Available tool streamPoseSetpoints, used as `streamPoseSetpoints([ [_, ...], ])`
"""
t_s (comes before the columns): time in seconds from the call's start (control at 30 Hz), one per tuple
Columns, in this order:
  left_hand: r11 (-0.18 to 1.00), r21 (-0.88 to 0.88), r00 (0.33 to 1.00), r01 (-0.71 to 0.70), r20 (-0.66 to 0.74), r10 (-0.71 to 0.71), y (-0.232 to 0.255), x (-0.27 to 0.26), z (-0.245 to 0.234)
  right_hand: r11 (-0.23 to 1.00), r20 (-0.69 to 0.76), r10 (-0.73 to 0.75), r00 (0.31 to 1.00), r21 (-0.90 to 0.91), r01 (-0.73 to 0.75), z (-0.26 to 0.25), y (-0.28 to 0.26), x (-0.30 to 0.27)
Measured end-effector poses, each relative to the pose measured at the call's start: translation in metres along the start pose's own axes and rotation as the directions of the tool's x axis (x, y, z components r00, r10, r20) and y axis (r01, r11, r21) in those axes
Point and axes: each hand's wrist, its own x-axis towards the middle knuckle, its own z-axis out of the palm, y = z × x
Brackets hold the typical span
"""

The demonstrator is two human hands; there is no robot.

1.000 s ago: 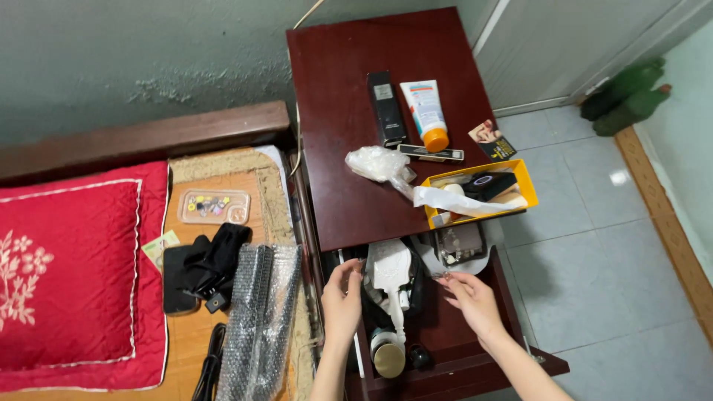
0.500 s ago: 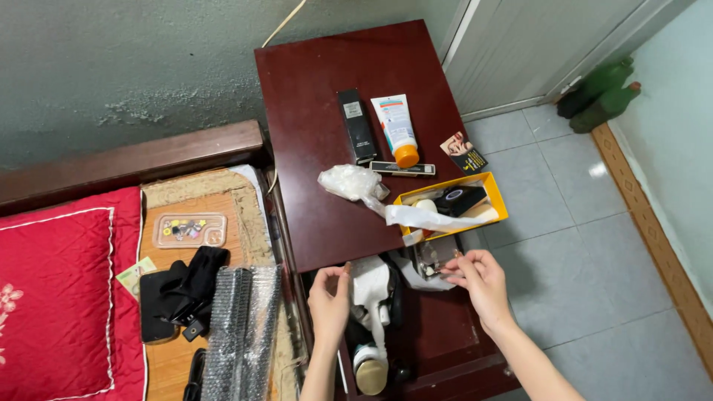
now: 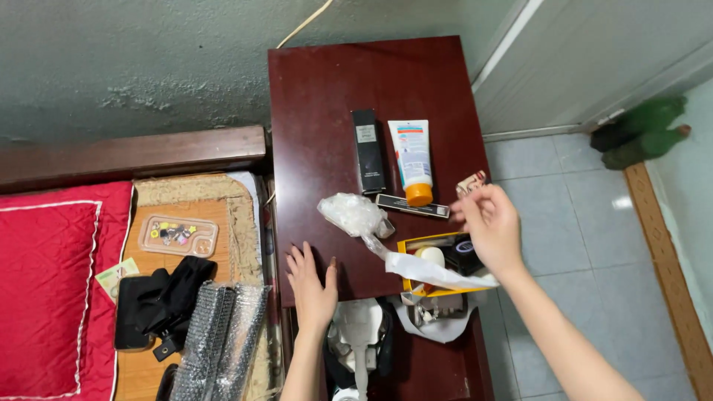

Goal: Unboxing items from a yellow box and organizing them on a nightstand

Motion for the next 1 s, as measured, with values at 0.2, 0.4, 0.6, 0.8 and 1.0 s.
streamPoseSetpoints([
  [0.2, 0.986, 0.166, 1.0, 0.002, 0.014, -0.005, -0.007, 0.007, 0.008, 0.949, 0.241, 0.011, 0.971, -0.309, 0.066, 0.061, -0.037, 0.041],
  [0.4, 0.974, 0.22, 0.991, 0.059, 0.103, -0.083, -0.003, 0.009, 0.009, 0.908, 0.329, -0.131, 0.935, -0.338, 0.246, 0.111, -0.002, 0.061],
  [0.6, 0.909, 0.399, 0.964, 0.122, 0.172, -0.205, 0.005, 0.014, 0.013, 0.857, 0.448, 0.043, 0.893, -0.475, 0.197, 0.145, 0.013, 0.071],
  [0.8, 0.865, 0.488, 0.965, 0.122, 0.145, -0.218, 0.001, 0.015, 0.022, 0.71, 0.362, 0.132, 0.923, -0.684, 0.167, 0.155, 0.0, 0.073],
  [1.0, 0.858, 0.506, 0.978, 0.092, 0.116, -0.174, -0.002, 0.013, 0.024, 0.807, 0.289, 0.048, 0.956, -0.575, 0.134, 0.158, 0.021, 0.082],
])
